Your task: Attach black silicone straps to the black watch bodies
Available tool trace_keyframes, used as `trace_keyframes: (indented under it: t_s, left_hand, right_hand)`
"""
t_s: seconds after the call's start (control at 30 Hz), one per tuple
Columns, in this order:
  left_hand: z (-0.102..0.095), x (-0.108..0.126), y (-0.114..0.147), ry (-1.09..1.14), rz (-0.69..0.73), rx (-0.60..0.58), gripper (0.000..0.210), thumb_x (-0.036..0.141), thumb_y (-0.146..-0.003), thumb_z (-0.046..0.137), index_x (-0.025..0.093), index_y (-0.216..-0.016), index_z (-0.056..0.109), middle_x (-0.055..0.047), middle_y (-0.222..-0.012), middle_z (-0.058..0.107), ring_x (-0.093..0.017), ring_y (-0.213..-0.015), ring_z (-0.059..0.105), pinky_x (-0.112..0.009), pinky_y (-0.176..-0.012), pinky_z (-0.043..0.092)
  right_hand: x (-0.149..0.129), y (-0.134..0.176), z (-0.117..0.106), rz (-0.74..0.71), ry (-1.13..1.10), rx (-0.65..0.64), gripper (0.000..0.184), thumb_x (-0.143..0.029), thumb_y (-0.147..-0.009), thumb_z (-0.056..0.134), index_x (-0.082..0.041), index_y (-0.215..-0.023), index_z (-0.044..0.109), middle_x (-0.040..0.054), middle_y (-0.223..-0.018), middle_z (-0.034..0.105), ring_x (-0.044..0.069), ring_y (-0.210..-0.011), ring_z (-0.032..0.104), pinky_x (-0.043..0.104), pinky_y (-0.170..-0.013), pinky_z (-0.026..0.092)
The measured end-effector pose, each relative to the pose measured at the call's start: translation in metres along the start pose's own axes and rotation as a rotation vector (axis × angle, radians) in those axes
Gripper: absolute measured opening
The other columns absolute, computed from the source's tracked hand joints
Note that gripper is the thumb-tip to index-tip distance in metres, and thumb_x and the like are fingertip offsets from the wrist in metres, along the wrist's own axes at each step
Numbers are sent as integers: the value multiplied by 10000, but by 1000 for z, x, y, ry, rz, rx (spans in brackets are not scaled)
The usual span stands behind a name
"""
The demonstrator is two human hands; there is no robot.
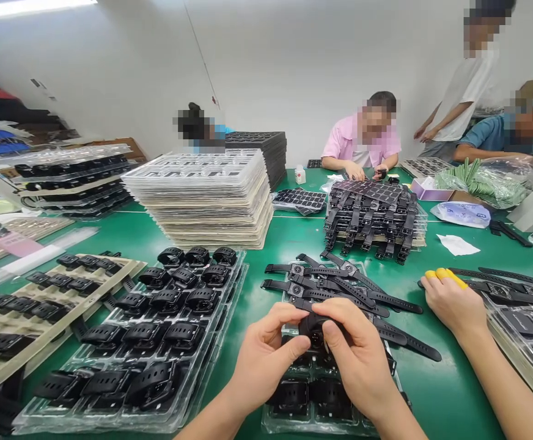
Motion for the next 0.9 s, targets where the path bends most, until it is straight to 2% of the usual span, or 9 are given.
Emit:
trace_keyframes:
  t_s: [0.1,0.27,0.43,0.63,0.77,0.9]
  left_hand:
    - [0,-2,1,22,-7,21,246,165,-720,794,237,-955,807,-46,-916,682,-207,-900,610,-313,-841,491]
    - [2,-3,1,26,-4,7,228,264,-777,791,221,-1000,808,-68,-924,683,-218,-906,605,-334,-852,496]
    - [-3,-5,-1,7,-10,28,276,381,-793,798,198,-1001,800,-83,-942,681,-226,-908,601,-346,-859,496]
    - [-4,-3,-3,-14,16,18,243,346,-789,800,201,-983,793,-77,-938,679,-221,-900,600,-342,-846,498]
    - [2,-2,-2,3,21,-25,206,278,-779,801,205,-972,792,-66,-912,682,-218,-907,611,-331,-849,499]
    - [5,-9,0,128,-71,-13,312,280,-747,833,199,-1040,762,-71,-976,706,-218,-929,628,-328,-871,503]
  right_hand:
    - [-5,-1,2,-49,53,-45,228,-257,-1013,600,-360,-1174,724,13,-1102,701,190,-1030,645,269,-886,541]
    - [-5,-1,-2,-23,21,5,165,-223,-1023,559,-304,-1054,699,25,-1036,687,195,-948,638,288,-817,548]
    - [-10,-3,6,-47,7,-93,174,-203,-1027,537,-287,-1039,688,38,-1022,674,208,-965,636,314,-828,525]
    - [-10,-5,8,-37,25,-127,186,-226,-1034,517,-280,-1048,695,54,-1028,677,232,-983,648,346,-848,531]
    - [-6,-2,4,-20,19,-69,195,-265,-1035,538,-315,-1118,706,44,-1075,684,223,-1001,650,315,-848,552]
    - [6,4,0,27,-42,18,204,-291,-1004,618,-340,-1197,661,20,-1086,691,188,-949,679,249,-804,579]
Point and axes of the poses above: each hand's wrist, its own y-axis away from the middle knuckle, its own z-axis out of the palm, x = y × z, the point moved 9 cm from there along -y, towards the middle knuckle
